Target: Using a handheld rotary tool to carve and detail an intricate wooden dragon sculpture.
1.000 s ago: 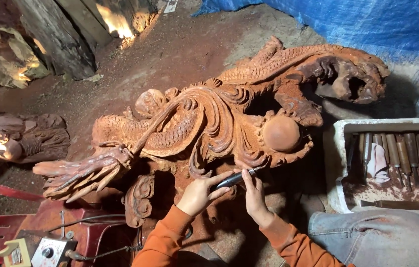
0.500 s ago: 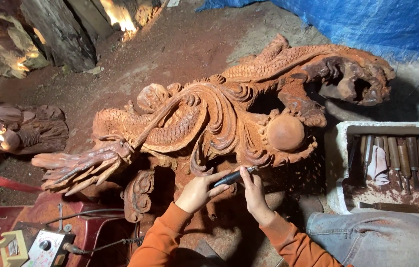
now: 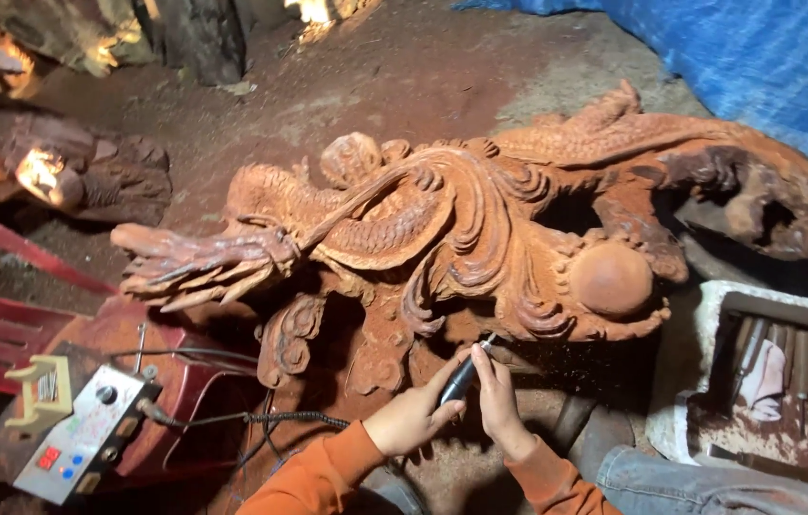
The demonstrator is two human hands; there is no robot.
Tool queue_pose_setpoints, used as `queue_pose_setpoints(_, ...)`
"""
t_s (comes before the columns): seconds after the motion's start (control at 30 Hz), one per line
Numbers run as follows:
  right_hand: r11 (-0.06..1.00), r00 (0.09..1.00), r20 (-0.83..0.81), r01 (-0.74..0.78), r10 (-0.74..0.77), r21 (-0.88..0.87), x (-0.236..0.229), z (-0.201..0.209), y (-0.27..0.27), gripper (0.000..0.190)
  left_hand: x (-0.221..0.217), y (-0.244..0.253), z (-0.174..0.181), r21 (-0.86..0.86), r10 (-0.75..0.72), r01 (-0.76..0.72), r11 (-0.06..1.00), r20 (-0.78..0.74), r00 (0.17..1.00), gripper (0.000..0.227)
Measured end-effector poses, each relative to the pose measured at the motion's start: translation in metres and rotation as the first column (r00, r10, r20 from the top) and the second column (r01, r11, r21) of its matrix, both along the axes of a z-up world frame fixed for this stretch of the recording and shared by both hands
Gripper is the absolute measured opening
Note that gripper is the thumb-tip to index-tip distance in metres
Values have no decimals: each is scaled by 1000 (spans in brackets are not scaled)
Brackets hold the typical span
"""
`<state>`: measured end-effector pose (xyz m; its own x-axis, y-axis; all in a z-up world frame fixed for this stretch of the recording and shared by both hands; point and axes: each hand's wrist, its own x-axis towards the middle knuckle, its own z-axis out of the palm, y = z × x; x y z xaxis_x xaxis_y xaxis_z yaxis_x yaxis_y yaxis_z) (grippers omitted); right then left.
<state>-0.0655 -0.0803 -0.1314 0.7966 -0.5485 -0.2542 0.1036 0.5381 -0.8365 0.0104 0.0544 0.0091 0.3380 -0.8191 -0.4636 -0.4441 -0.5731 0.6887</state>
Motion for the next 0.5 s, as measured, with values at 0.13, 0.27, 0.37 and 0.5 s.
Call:
queue_pose_setpoints(0.13,901,962,-221,-232,158,-367,28,-6,-11,47,-12,9,-45,-95,249,-266,959,-160,955,73)
queue_pose_setpoints(0.27,716,904,-385,-392,184,-578,53,20,-25,52,-8,2,-88,-290,439,-456,841,-125,890,68)
queue_pose_setpoints(0.37,573,801,-566,-561,194,-598,57,38,-38,58,-16,-17,-75,-173,529,-559,811,-191,827,69)
queue_pose_setpoints(0.5,584,838,-525,-502,147,-638,57,30,-46,52,-22,-31,-72,-174,568,-635,753,-317,760,70)
